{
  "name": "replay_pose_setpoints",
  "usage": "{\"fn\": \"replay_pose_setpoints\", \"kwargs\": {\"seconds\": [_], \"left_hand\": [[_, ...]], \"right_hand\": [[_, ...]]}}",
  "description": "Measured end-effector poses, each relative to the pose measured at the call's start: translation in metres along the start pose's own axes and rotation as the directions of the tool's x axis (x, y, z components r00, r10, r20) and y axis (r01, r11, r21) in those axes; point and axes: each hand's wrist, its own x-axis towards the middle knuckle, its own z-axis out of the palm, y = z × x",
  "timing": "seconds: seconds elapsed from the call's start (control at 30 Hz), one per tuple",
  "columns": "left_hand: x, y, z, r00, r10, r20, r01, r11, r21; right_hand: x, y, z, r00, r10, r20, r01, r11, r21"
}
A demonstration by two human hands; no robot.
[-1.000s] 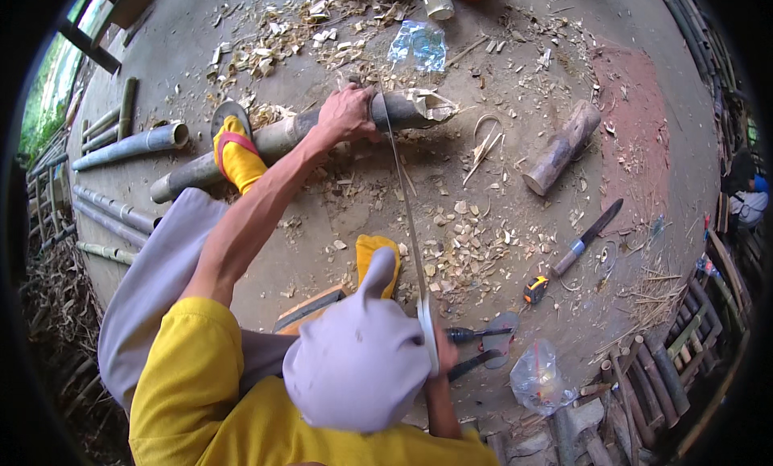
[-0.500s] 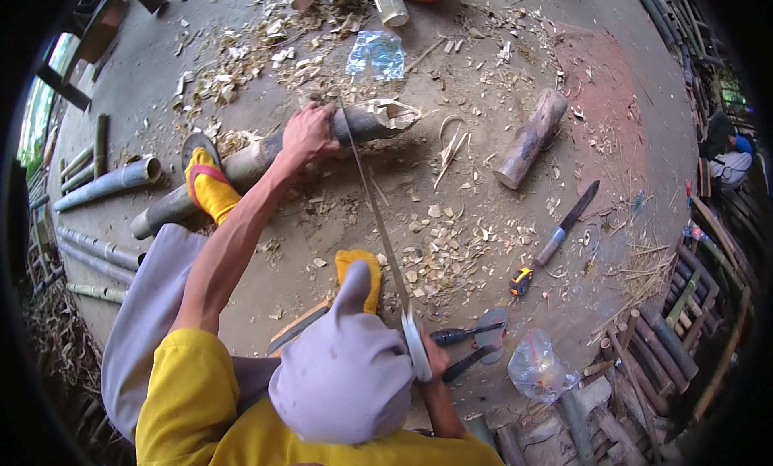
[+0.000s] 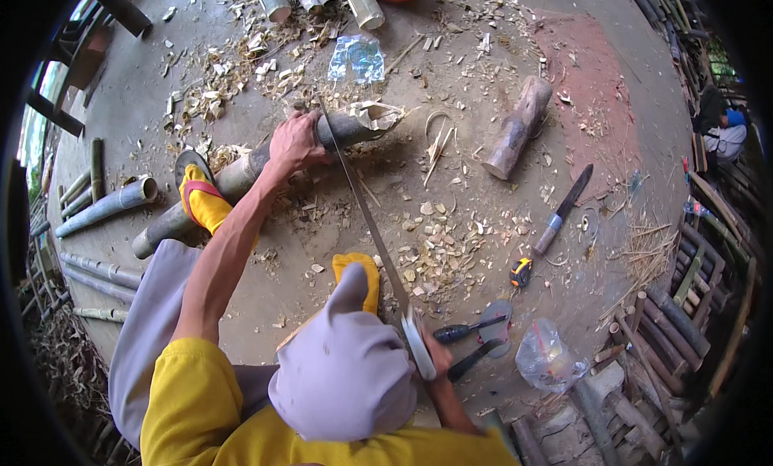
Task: The person splits bamboo stalks by striking a blade with a wooden piece, measures a stalk with a tape measure, and saws through a section of bamboo.
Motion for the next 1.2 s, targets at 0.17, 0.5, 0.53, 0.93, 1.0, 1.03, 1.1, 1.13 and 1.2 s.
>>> {"fn": "replay_pose_setpoints", "kwargs": {"seconds": [0.17, 0.5, 0.53, 0.93, 1.0, 1.03, 1.1, 1.13, 1.2], "left_hand": [[0.003, 0.019, -0.001, 1.0, 0.012, -0.007, -0.012, 1.0, -0.024], [0.005, 0.012, -0.003, 0.999, -0.034, 0.033, 0.036, 0.997, -0.062], [0.004, 0.005, 0.001, 1.0, -0.015, -0.009, 0.015, 0.999, -0.039], [-0.044, 0.024, 0.02, 0.993, 0.077, -0.09, -0.079, 0.997, -0.013], [-0.049, 0.035, 0.014, 0.997, 0.063, 0.044, -0.061, 0.997, -0.049], [-0.049, 0.037, 0.015, 0.998, 0.061, 0.034, -0.058, 0.997, -0.059], [-0.047, 0.036, 0.017, 0.997, 0.071, 0.022, -0.069, 0.996, -0.064], [-0.049, 0.038, 0.018, 0.996, 0.086, 0.02, -0.084, 0.994, -0.068], [-0.045, 0.037, 0.01, 0.996, 0.084, 0.044, -0.081, 0.995, -0.057]], "right_hand": [[0.106, 0.026, 0.075, 0.951, -0.229, -0.208, 0.274, 0.936, 0.222], [-0.025, 0.035, 0.0, 0.951, -0.302, -0.07, 0.279, 0.932, -0.232], [-0.02, 0.034, 0.008, 0.936, -0.348, -0.048, 0.317, 0.895, -0.313], [0.137, -0.061, 0.064, 0.978, -0.193, -0.08, 0.208, 0.937, 0.281], [0.126, -0.057, 0.065, 0.971, -0.206, -0.12, 0.231, 0.939, 0.257], [0.125, -0.056, 0.066, 0.963, -0.23, -0.138, 0.258, 0.938, 0.231], [0.124, -0.047, 0.074, 0.921, -0.33, -0.208, 0.366, 0.916, 0.167], [0.122, -0.036, 0.081, 0.907, -0.35, -0.235, 0.387, 0.912, 0.134], [0.129, -0.028, 0.088, 0.872, -0.397, -0.287, 0.433, 0.899, 0.07]]}}
